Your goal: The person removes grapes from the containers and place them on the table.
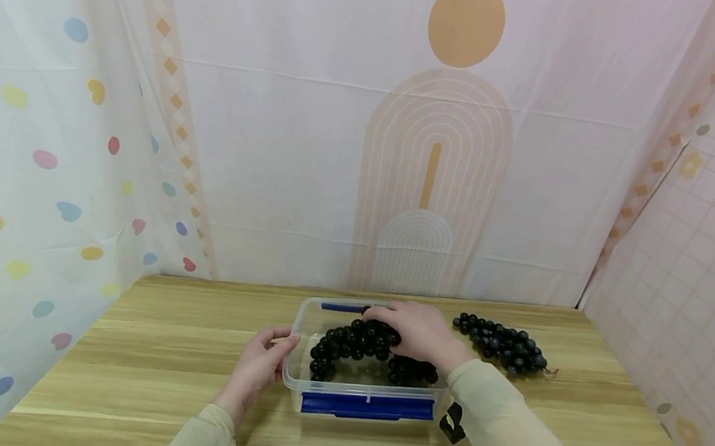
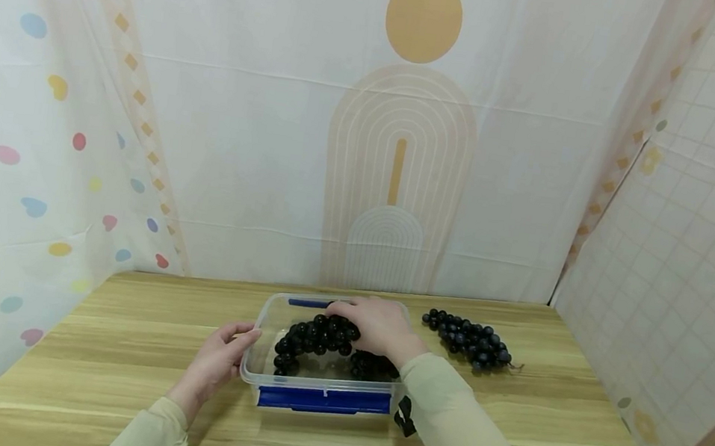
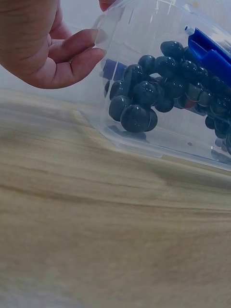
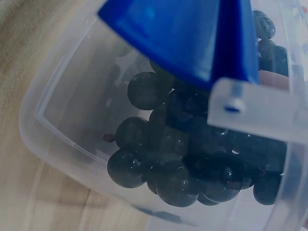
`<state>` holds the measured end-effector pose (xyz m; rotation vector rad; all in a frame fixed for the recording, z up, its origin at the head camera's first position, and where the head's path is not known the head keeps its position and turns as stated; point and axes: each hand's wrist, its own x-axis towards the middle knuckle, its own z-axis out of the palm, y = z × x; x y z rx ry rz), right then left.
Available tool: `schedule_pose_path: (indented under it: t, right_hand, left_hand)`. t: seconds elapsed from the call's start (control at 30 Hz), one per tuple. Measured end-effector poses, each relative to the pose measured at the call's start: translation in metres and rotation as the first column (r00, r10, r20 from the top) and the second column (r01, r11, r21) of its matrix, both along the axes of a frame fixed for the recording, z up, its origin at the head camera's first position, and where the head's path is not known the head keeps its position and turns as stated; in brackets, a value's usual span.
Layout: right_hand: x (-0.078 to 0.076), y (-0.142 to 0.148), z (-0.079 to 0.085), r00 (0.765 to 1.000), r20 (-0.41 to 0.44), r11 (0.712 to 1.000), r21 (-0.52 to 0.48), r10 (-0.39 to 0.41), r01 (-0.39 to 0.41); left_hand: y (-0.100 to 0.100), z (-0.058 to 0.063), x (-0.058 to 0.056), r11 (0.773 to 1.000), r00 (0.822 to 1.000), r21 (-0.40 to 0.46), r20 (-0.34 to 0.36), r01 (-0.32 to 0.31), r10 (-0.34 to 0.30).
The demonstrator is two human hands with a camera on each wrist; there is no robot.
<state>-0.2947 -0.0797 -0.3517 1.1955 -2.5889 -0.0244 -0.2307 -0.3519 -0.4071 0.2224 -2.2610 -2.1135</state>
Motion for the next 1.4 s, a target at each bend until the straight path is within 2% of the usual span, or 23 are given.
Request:
schedule_pose_path:
  t: [0.5,1.13,1.4]
  right_hand:
    - [0.002,0.004,0.005,1.0,-0.021,1.0,-0.01,-0.005,0.005]
    - [0.002,0.013,0.016,1.0,-0.021,0.997,-0.077,0.003,-0.005]
    - [0.005,0.014,0.02,1.0,-0.022,0.996,-0.09,-0.005,0.003]
  left_hand:
    - [0.001,0.0,0.0,1.0,1.0,0.003,0.0,0.003,-0.003]
    - [0.0,0.002,-0.002,1.0,1.0,0.007,0.015,0.018,-0.018]
    - [0.001,0.003,0.002,1.0,1.0,-0.01,-0.001,0.015,-0.015]
